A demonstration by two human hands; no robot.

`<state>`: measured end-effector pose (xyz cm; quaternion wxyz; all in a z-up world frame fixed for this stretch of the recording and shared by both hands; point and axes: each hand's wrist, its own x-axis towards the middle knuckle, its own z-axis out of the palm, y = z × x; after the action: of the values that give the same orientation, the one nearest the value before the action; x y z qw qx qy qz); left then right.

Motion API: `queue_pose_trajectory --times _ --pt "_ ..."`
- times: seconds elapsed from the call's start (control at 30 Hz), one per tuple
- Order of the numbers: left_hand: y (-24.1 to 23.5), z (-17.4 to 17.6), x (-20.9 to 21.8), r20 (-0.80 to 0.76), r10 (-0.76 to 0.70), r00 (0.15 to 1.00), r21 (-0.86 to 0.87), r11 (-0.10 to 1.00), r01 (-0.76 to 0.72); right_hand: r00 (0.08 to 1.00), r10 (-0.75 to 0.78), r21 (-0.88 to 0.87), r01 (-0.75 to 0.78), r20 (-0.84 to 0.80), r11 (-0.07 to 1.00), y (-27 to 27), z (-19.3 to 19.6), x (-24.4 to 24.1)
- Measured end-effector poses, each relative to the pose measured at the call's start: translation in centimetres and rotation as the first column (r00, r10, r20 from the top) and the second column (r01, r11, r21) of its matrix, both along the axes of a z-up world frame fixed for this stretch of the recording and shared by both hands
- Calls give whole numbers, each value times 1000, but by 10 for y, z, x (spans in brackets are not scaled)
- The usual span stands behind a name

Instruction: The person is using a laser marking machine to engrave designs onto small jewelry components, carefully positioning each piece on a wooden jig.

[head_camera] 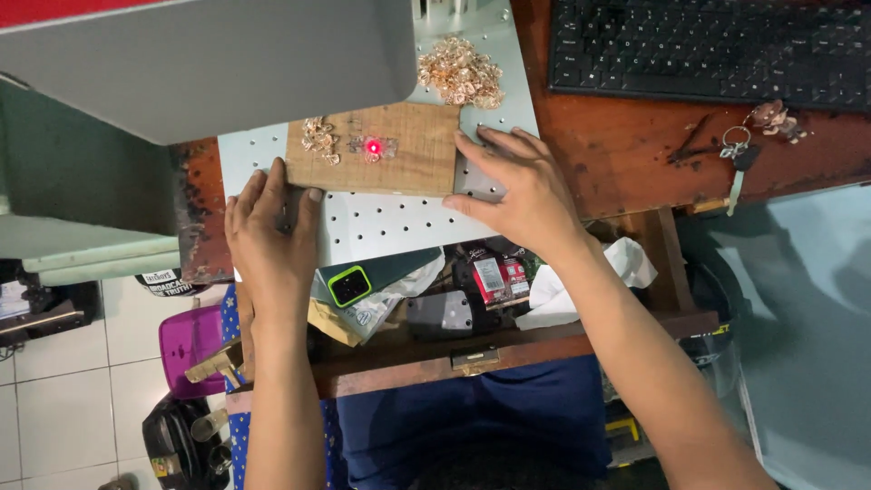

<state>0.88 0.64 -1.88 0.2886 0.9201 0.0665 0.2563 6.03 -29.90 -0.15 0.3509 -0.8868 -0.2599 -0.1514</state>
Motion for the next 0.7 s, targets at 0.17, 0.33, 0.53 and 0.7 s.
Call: queue_pose_trajectory --times 0.17,0.33,0.53,0.7 --pt "-1 4 -2 -1 -24 1000 -16 1000 24 1000 0 -6 0 -4 1000 0 3 -1" --pt "-2 5 -3 -3 2 1000 -15 1000 -2 1000 5 6 -5 -11 1000 1 1 0" --pt "-6 9 -3 -4 28 1000 -59 998 -28 1000 -1 -7 1 -7 1000 0 1 1" --pt "-7 13 -5 -19 -1 1000 -82 997 -1 999 -6 9 7 -50 1000 0 4 0"
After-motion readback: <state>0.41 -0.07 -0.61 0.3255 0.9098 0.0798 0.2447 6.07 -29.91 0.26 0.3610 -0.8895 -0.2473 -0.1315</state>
